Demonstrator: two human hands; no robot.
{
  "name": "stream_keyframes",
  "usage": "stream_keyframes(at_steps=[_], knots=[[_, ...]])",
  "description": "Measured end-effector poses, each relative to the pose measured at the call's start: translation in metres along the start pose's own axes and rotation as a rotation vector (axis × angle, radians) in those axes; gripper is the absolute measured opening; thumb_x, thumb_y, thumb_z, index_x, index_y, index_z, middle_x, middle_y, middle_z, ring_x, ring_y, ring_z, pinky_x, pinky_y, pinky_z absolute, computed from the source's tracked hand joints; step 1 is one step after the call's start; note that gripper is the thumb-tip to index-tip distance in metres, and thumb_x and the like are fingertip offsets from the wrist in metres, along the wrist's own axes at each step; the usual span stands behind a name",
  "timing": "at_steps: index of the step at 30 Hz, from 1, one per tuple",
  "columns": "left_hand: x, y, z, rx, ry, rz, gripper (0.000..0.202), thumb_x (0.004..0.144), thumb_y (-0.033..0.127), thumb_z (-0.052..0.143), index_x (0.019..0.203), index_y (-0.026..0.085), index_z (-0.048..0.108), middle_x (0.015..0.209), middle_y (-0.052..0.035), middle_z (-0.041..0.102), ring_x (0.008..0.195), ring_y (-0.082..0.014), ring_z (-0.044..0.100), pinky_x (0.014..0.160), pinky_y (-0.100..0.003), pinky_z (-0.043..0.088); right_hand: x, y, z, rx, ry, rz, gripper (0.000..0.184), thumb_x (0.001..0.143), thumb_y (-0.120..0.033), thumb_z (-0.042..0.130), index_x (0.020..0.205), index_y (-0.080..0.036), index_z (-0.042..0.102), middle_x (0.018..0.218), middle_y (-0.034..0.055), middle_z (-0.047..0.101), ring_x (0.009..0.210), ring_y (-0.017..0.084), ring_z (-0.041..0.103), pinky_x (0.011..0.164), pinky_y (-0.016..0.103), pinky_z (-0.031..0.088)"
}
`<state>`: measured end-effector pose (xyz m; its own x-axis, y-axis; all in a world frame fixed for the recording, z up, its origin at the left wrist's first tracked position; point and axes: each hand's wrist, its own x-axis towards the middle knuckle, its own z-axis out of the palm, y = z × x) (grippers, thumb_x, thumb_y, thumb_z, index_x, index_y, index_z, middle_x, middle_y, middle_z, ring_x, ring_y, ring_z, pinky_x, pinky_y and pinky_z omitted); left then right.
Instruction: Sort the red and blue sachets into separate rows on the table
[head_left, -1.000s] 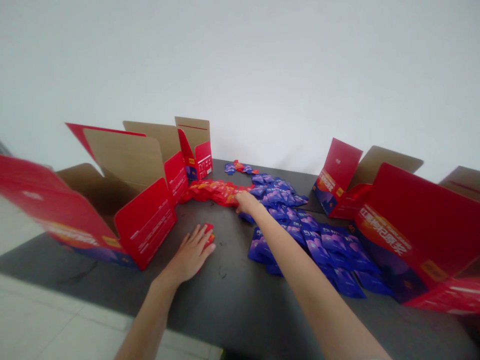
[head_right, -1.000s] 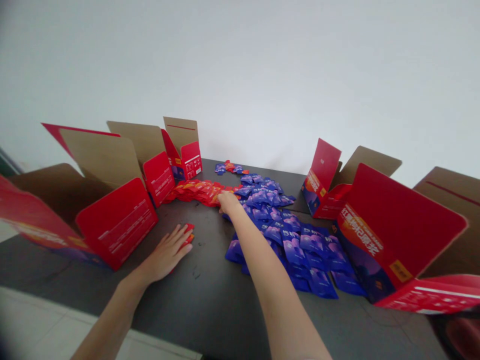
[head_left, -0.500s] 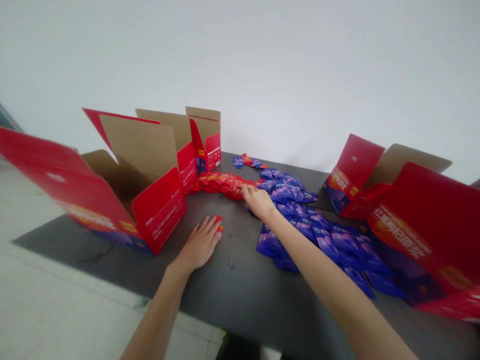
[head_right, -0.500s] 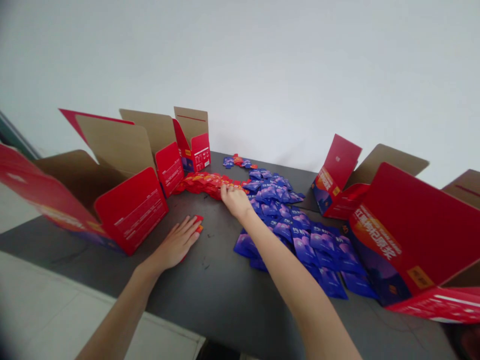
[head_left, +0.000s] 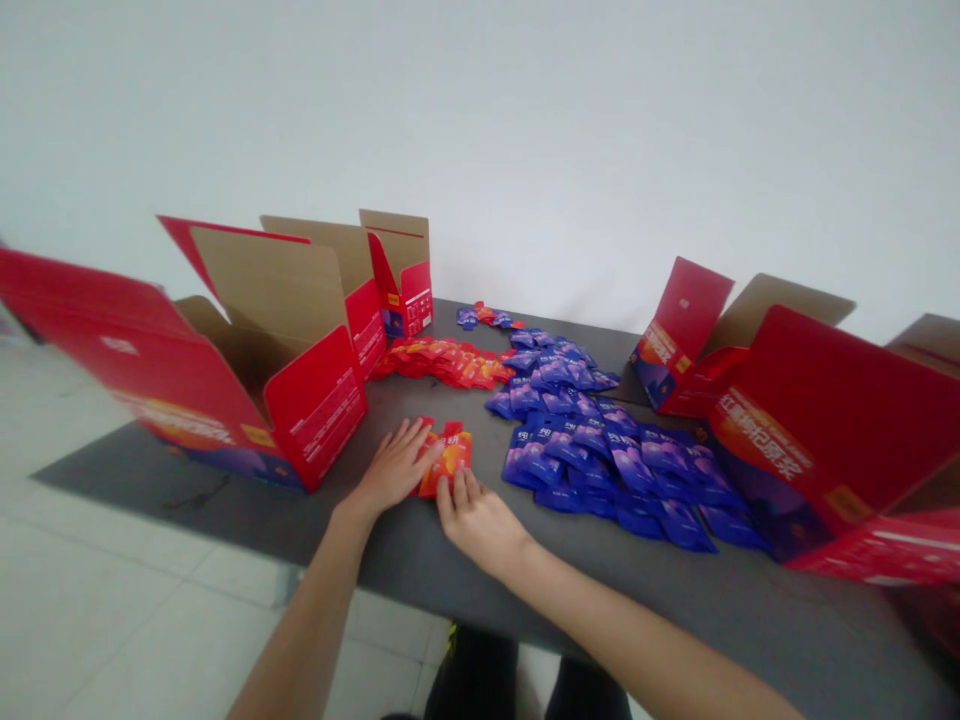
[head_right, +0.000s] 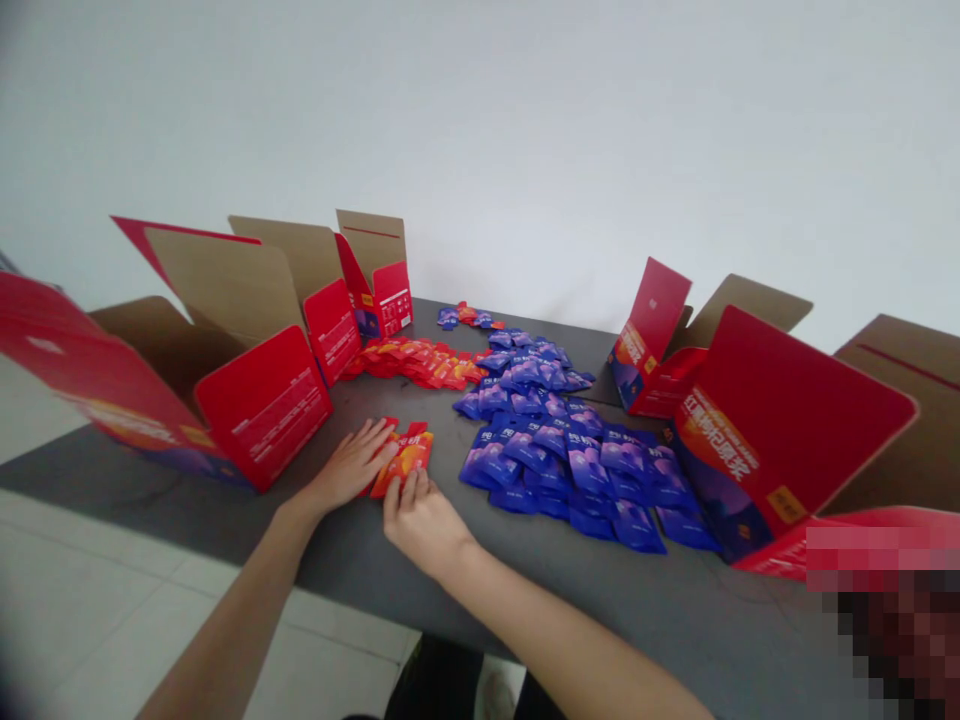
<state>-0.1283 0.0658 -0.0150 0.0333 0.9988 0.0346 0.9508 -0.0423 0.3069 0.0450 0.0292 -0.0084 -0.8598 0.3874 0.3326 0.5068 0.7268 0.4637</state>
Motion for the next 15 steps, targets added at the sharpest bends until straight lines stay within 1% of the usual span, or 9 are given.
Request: stream_keyframes(at_steps=[3, 5, 6, 8, 9, 11, 13, 14, 15], knots=[[0.0, 0.005, 0.0, 0.021, -0.016, 0.017, 0.076, 0.082, 0.064, 0.025, 0.139, 0.014, 0.028, 0.148, -0.0106, 0.022, 0.137, -0.0283, 0.013, 0.106, -0.049, 0.016, 0.005, 0.001, -0.001, 0.032, -0.05, 0.033, 0.029, 0.084, -0.012, 0.044, 0.107, 0.002, 0.053, 0.101, 0.0273, 0.06, 0.094, 0.025, 0.061, 0.074, 0.034, 0.052], [0.001, 0.008, 0.001, 0.032, -0.02, 0.02, 0.083, 0.078, 0.068, 0.029, 0.139, 0.013, 0.027, 0.148, -0.0123, 0.02, 0.137, -0.0303, 0.012, 0.106, -0.053, 0.014, 0.008, 0.004, -0.007, 0.067, -0.102, 0.032, 0.027, 0.084, -0.012, 0.043, 0.103, 0.003, 0.054, 0.099, 0.0272, 0.06, 0.089, 0.024, 0.062, 0.071, 0.034, 0.052], [0.001, 0.01, 0.001, 0.036, -0.021, 0.019, 0.083, 0.078, 0.068, 0.029, 0.14, 0.012, 0.026, 0.148, -0.0127, 0.019, 0.137, -0.0308, 0.011, 0.105, -0.055, 0.013, 0.009, 0.007, -0.011, 0.098, -0.131, 0.016, 0.026, 0.084, -0.012, 0.042, 0.102, 0.002, 0.054, 0.097, 0.0256, 0.06, 0.086, 0.023, 0.062, 0.069, 0.033, 0.051], [0.001, 0.01, 0.001, 0.04, -0.028, 0.02, 0.08, 0.08, 0.065, 0.028, 0.14, 0.012, 0.025, 0.149, -0.0128, 0.017, 0.137, -0.0307, 0.01, 0.105, -0.056, 0.012, 0.01, 0.02, -0.02, 0.201, -0.177, -0.009, 0.024, 0.085, -0.012, 0.04, 0.102, -0.004, 0.054, 0.095, 0.0188, 0.062, 0.083, 0.02, 0.062, 0.066, 0.029, 0.05], [0.001, 0.01, 0.001, 0.042, -0.033, 0.021, 0.078, 0.081, 0.063, 0.028, 0.14, 0.013, 0.024, 0.149, -0.0127, 0.016, 0.137, -0.0303, 0.009, 0.105, -0.056, 0.012, 0.011, 0.03, -0.025, 0.264, -0.191, 0.001, 0.023, 0.086, -0.013, 0.039, 0.102, -0.008, 0.054, 0.094, 0.0147, 0.063, 0.082, 0.018, 0.062, 0.067, 0.027, 0.049], [0.001, 0.01, 0.001, 0.045, -0.048, 0.027, 0.077, 0.081, 0.062, 0.028, 0.141, 0.014, 0.023, 0.149, -0.0127, 0.016, 0.137, -0.0297, 0.009, 0.105, -0.055, 0.012, 0.016, 0.057, -0.033, 0.364, -0.2, 0.117, 0.023, 0.09, -0.018, 0.035, 0.103, -0.015, 0.053, 0.09, 0.0089, 0.064, 0.081, 0.016, 0.062, 0.068, 0.025, 0.047], [0.001, 0.009, 0.0, 0.044, -0.068, 0.032, 0.079, 0.08, 0.064, 0.029, 0.141, 0.014, 0.022, 0.149, -0.0128, 0.014, 0.137, -0.0299, 0.008, 0.105, -0.055, 0.011, 0.028, 0.093, -0.035, 0.377, -0.196, 0.305, 0.029, 0.093, -0.023, 0.027, 0.108, -0.017, 0.052, 0.091, 0.0086, 0.064, 0.083, 0.016, 0.061, 0.072, 0.025, 0.045], [0.001, 0.009, 0.0, 0.043, -0.073, 0.033, 0.081, 0.079, 0.065, 0.029, 0.141, 0.014, 0.022, 0.149, -0.0128, 0.014, 0.137, -0.0302, 0.007, 0.105, -0.056, 0.011, 0.036, 0.112, -0.033, 0.36, -0.204, 0.374, 0.033, 0.094, -0.023, 0.025, 0.112, -0.016, 0.051, 0.094, 0.0101, 0.063, 0.087, 0.016, 0.061, 0.076, 0.025, 0.044], [0.001, 0.009, 0.0, 0.042, -0.075, 0.033, 0.082, 0.079, 0.067, 0.028, 0.141, 0.014, 0.022, 0.149, -0.0127, 0.013, 0.137, -0.0305, 0.007, 0.105, -0.056, 0.011, 0.046, 0.13, -0.028, 0.332, -0.224, 0.419, 0.034, 0.093, -0.021, 0.026, 0.118, -0.015, 0.049, 0.098, 0.012, 0.063, 0.093, 0.017, 0.06, 0.08, 0.026, 0.042]])
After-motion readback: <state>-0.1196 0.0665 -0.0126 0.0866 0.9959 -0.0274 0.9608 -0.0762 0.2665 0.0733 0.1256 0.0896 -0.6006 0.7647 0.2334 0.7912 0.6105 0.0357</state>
